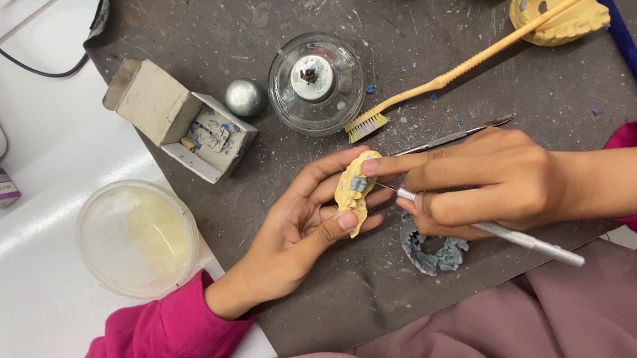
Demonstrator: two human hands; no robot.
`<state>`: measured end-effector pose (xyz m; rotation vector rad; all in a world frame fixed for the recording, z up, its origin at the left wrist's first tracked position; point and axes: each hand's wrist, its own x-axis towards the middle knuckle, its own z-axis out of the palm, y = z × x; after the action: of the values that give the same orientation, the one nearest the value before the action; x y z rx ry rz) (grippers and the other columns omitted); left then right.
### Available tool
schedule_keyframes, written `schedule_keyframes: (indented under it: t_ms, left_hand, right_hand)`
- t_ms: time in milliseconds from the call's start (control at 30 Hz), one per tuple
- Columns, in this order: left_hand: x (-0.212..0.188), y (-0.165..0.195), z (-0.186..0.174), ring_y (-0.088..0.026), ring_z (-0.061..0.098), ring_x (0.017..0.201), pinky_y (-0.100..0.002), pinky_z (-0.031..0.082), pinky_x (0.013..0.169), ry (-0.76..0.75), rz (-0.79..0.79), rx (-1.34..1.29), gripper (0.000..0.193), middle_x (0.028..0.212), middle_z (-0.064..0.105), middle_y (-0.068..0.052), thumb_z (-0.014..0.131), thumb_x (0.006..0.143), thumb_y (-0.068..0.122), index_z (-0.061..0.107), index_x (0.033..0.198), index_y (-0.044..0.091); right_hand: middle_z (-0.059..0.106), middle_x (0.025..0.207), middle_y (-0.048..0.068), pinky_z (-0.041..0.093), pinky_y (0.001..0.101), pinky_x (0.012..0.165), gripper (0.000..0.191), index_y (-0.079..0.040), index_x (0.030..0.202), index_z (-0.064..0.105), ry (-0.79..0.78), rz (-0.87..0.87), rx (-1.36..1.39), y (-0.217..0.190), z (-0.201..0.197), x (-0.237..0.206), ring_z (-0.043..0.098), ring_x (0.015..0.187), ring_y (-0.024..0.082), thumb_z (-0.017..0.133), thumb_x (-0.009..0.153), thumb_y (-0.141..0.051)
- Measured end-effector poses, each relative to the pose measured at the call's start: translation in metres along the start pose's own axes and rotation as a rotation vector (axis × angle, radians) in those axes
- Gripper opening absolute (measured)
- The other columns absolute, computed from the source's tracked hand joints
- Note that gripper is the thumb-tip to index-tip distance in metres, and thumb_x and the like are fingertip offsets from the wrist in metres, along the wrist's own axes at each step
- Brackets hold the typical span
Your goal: The person holds a yellow dental impression model in one hand and uses a metal wax carving tool to sculpt and smooth blue wax on the model's teeth, occasionally repositioning the model and switching tools on the bench.
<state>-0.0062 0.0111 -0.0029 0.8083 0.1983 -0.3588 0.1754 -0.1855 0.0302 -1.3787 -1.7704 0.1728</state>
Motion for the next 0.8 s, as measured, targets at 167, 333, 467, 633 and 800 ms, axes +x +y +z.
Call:
schedule_keyframes:
  t_ms: [167,333,467,633,800]
  left_hand:
    - [-0.0018,0.0003,0.0001,-0.032,0.049,0.148,-0.045,0.047,0.121,0.003,-0.010,0.013,0.063,0.161,0.042,-0.018,0.056,0.107,0.012,0.026,0.162,0.005]
    - [-0.0017,0.0013,0.0011,-0.032,0.050,0.148,-0.045,0.049,0.120,0.008,-0.001,0.023,0.063,0.161,0.042,-0.017,0.055,0.107,0.008,0.026,0.162,0.005]
    - [-0.0013,0.0008,0.0030,-0.031,0.051,0.147,-0.044,0.049,0.120,0.018,0.017,0.051,0.062,0.161,0.042,-0.017,0.055,0.106,0.003,0.027,0.162,0.004]
    - [-0.0011,0.0018,0.0047,-0.029,0.051,0.146,-0.042,0.049,0.121,0.021,0.027,0.057,0.062,0.161,0.043,-0.016,0.054,0.107,0.003,0.028,0.162,0.003]
    - [-0.0006,0.0034,0.0052,-0.030,0.054,0.143,-0.040,0.051,0.118,0.027,0.032,0.064,0.062,0.160,0.045,-0.017,0.054,0.106,0.003,0.028,0.163,0.002]
  right_hand:
    - [0.065,0.081,0.011,0.062,0.0371,0.061,0.027,-0.002,0.074,0.055,0.030,0.020,0.043,-0.0001,0.0007,-0.0018,0.078,0.102,0.033,0.078,0.086,0.007]
    - [0.068,0.079,0.012,0.060,0.0321,0.055,0.021,-0.002,0.077,0.061,0.050,0.095,0.087,0.0016,0.0013,-0.0034,0.079,0.099,0.034,0.081,0.082,0.003]
    - [0.069,0.083,0.013,0.063,0.0320,0.060,0.020,-0.001,0.081,0.062,0.058,0.076,0.080,0.0018,0.0024,-0.0035,0.079,0.100,0.033,0.081,0.085,0.002]
    - [0.068,0.082,0.012,0.062,0.0336,0.059,0.018,0.000,0.083,0.063,0.036,0.059,0.070,0.0026,-0.0009,-0.0018,0.079,0.099,0.033,0.082,0.085,0.003]
    - [0.068,0.084,0.013,0.067,0.0347,0.070,0.016,0.002,0.087,0.064,0.022,0.067,0.094,0.0028,-0.0037,0.0023,0.079,0.096,0.030,0.081,0.087,0.002]
